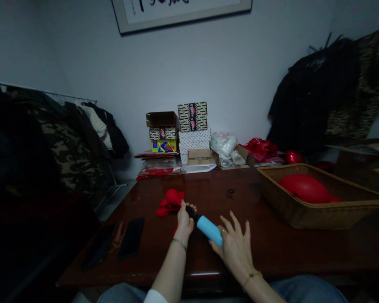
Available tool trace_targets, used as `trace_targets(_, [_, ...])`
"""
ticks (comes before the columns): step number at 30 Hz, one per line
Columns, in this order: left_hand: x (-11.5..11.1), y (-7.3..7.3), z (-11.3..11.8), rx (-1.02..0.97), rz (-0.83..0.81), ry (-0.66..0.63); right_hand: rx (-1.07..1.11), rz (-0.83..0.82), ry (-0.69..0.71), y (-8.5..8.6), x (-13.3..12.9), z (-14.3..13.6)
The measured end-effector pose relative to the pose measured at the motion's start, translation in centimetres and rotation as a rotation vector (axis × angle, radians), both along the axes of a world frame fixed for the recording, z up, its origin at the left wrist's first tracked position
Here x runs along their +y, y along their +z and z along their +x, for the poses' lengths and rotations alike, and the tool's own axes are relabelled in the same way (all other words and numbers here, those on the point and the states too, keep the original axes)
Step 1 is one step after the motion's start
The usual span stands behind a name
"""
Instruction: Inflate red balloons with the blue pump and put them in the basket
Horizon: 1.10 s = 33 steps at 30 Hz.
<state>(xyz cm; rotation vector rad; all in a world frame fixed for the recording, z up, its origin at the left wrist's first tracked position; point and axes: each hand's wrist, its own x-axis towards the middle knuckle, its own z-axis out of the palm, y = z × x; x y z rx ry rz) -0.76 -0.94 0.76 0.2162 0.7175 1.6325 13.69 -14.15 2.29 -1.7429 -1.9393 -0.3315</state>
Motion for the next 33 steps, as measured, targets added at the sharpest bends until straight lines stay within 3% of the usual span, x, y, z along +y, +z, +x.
trace_targets(5, [-0.2,0.5,-0.7,-0.074,0.037,-0.071,0.003,-0.014,-0.004,-0.4,0.1,0.1])
trace_targets(12, [0.1,0.1,-1.3,-0.014,0.069,-0.092,0.041,0.008,-0.002,-0.5,0.1,0.1])
trace_targets(16, [0.2,0.2,-1.6,-0.089,0.134,-0.152,0.073,-0.01,0.016,-0.7,0.0,0.0])
trace_targets(26, [-0.7,0.2,0.5,-0.075,0.106,-0.073,0.081,-0.029,0.008,-1.0,0.5,-0.5])
trace_targets(33, [0.7,-0.5,-0.5,0.025,0.017,0.027,0.034,-0.035,0.023,0.1,-0.6,0.0])
